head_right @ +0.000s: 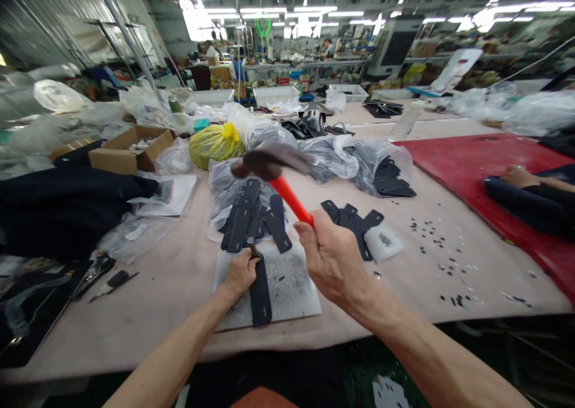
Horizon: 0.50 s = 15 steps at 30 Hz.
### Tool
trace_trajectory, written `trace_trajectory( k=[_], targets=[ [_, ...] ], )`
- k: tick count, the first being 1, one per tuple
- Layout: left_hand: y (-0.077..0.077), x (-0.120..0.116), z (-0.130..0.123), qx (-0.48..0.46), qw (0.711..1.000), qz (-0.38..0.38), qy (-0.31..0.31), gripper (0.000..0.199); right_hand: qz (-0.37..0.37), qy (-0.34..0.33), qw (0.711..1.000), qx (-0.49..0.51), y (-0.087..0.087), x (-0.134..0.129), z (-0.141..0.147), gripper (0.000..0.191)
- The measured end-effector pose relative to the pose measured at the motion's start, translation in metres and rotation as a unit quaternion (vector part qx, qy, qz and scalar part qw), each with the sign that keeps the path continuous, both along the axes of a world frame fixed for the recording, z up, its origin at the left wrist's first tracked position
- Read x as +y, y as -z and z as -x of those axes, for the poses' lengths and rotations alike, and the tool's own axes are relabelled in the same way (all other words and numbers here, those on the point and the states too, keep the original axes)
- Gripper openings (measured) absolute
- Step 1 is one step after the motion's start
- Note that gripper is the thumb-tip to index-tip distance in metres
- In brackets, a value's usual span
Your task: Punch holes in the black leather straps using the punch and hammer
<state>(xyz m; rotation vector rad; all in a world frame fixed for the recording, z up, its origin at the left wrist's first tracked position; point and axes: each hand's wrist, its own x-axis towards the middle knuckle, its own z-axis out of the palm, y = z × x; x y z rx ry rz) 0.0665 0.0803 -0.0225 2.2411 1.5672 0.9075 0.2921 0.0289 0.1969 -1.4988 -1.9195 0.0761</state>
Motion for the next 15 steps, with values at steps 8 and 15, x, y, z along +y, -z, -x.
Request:
trace_trajectory(
  k=[8, 15],
  targets=[
    [-0.003, 0.000, -0.001, 0.002, 1.000, 0.002, 0.003, 0.010, 0.100, -0.051, 0.989, -0.094, 0.005, 0.000, -0.009, 0.026],
    [-0.004, 0.000, -0.002, 0.017, 1.000, 0.007, -0.006, 0.008, 0.132, -0.071, 0.982, -0.113, 0.014, -0.004, -0.007, 0.031]
  ],
)
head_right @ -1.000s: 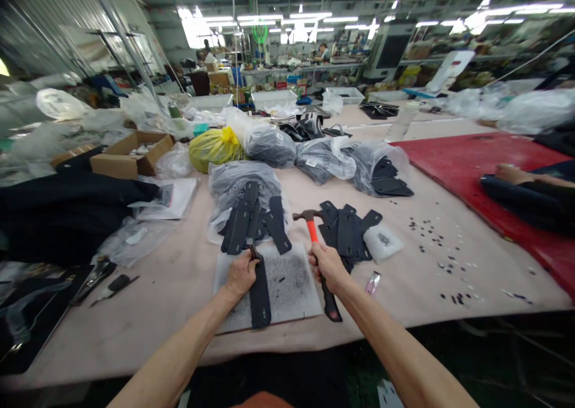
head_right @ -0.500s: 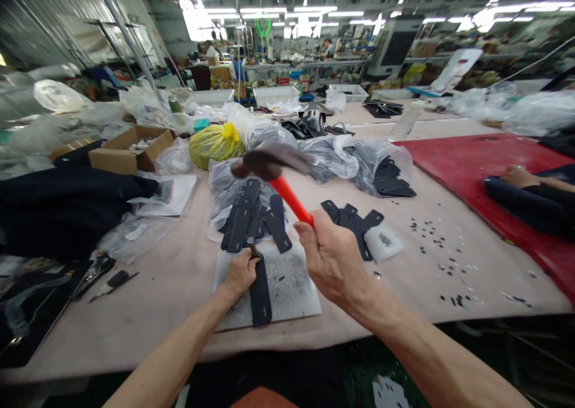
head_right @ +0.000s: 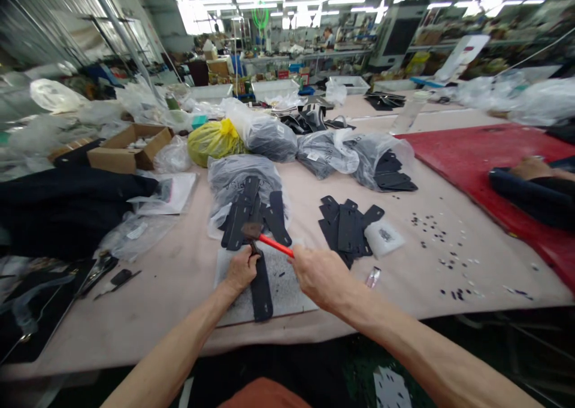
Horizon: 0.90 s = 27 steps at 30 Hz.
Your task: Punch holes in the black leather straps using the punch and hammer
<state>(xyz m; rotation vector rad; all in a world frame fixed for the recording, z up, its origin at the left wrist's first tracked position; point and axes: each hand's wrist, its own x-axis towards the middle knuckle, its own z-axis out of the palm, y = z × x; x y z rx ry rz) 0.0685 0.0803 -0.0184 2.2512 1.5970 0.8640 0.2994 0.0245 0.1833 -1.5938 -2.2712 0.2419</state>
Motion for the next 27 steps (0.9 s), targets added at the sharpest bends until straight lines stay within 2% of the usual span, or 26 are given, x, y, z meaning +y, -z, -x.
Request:
trace_trajectory(
  k=[2, 5, 8, 10, 12, 14, 17, 19, 20, 23, 27],
  targets=[
    [0.001, 0.000, 0.000, 0.003, 1.000, 0.002, -0.004, 0.008, 0.051, -0.005, 0.997, -0.053, 0.008, 0.003, -0.009, 0.027],
    [0.002, 0.001, 0.001, -0.009, 1.000, 0.003, -0.005, 0.008, 0.107, 0.077, 0.991, 0.021, 0.031, 0.019, -0.028, 0.030],
    [0.002, 0.000, 0.001, -0.019, 1.000, 0.013, -0.002, 0.009, 0.197, 0.171, 0.958, 0.120, 0.072, 0.039, -0.045, 0.036],
    [0.000, 0.000, 0.001, -0.021, 1.000, 0.020, -0.002, 0.009, 0.219, 0.221, 0.945, 0.101, 0.103, 0.047, -0.050, 0.034],
    [-0.003, 0.000, 0.001, -0.024, 0.999, 0.028, -0.002, 0.010, 0.200, 0.248, 0.946, 0.067, 0.126, 0.048, -0.046, 0.026],
    [-0.004, 0.000, 0.001, -0.027, 0.999, 0.034, -0.002, 0.012, 0.134, 0.220, 0.965, 0.040, 0.140, 0.040, -0.030, 0.037],
    [-0.004, 0.000, 0.000, -0.037, 0.998, 0.042, -0.003, 0.016, 0.032, 0.065, 0.997, 0.013, 0.148, 0.019, 0.013, 0.053],
    [-0.003, -0.001, 0.000, -0.045, 0.998, 0.048, -0.003, 0.018, 0.021, -0.036, 0.999, 0.019, 0.152, 0.004, 0.042, 0.056],
    [-0.003, 0.000, -0.001, -0.053, 0.997, 0.054, -0.004, 0.018, 0.024, -0.057, 0.998, 0.023, 0.155, -0.002, 0.054, 0.059],
    [-0.007, 0.003, -0.001, -0.110, 0.990, 0.073, -0.054, 0.017, 0.033, -0.055, 0.997, 0.035, 0.162, -0.013, 0.072, 0.064],
    [-0.023, 0.013, 0.004, -0.217, 0.955, 0.041, -0.200, 0.022, 0.045, -0.052, 0.996, 0.058, 0.166, -0.012, 0.069, 0.066]
  ],
)
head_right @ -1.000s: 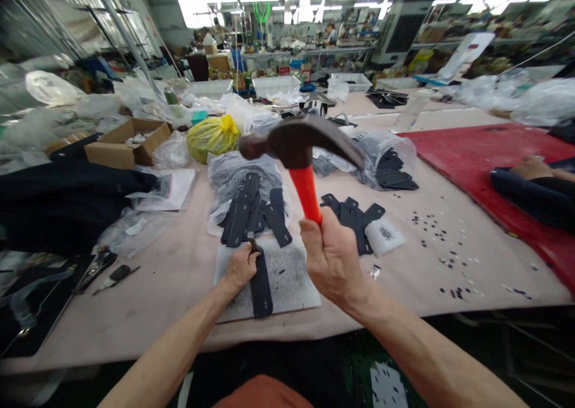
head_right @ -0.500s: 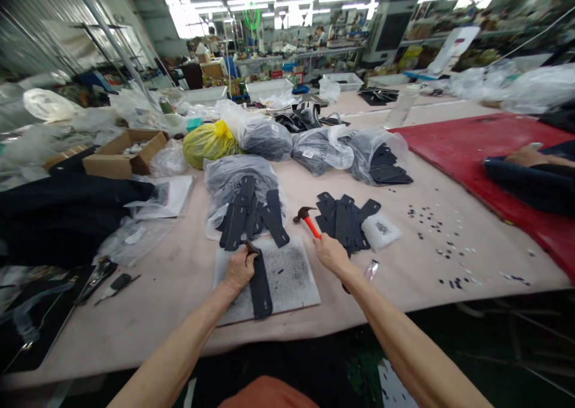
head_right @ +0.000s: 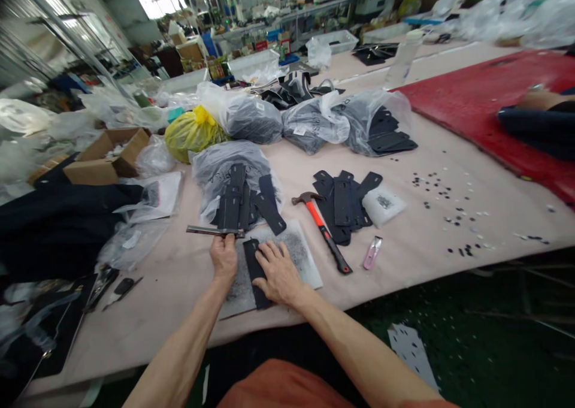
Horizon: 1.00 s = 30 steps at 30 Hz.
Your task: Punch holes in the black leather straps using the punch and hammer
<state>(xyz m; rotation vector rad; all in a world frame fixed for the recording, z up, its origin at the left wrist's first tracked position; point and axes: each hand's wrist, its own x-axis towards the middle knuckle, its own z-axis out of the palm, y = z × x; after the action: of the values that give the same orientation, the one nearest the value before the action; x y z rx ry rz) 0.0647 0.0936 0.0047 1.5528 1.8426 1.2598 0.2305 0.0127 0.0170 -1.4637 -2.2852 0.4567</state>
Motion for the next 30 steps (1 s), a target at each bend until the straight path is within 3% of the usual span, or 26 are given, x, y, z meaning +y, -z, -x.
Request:
trace_trajectory(
  k=[4, 8, 13, 17, 23, 30],
  targets=[
    [-0.009, -0.005, 0.010, 0.003, 0.999, 0.011, 0.030, 0.023, 0.003, 0.012, 1.000, 0.014, -0.002, 0.001, -0.001, 0.066],
    [0.005, -0.026, 0.012, 0.054, 0.996, 0.027, 0.070, 0.021, 0.007, 0.015, 1.000, 0.020, -0.006, 0.006, -0.001, 0.059],
    [0.021, -0.038, 0.006, 0.072, 0.989, 0.022, 0.129, 0.023, 0.046, 0.063, 0.997, -0.005, -0.009, 0.035, 0.001, 0.033],
    [0.019, -0.037, 0.006, 0.073, 0.987, 0.028, 0.138, 0.024, 0.066, 0.086, 0.993, -0.040, -0.007, 0.055, 0.011, 0.022],
    [0.021, -0.038, 0.009, 0.076, 0.985, 0.024, 0.152, 0.024, 0.075, 0.085, 0.991, -0.071, -0.003, 0.061, 0.022, 0.020],
    [0.025, -0.038, 0.010, 0.085, 0.985, 0.009, 0.151, 0.024, 0.097, 0.085, 0.992, -0.020, 0.000, 0.070, 0.027, 0.014]
  ],
)
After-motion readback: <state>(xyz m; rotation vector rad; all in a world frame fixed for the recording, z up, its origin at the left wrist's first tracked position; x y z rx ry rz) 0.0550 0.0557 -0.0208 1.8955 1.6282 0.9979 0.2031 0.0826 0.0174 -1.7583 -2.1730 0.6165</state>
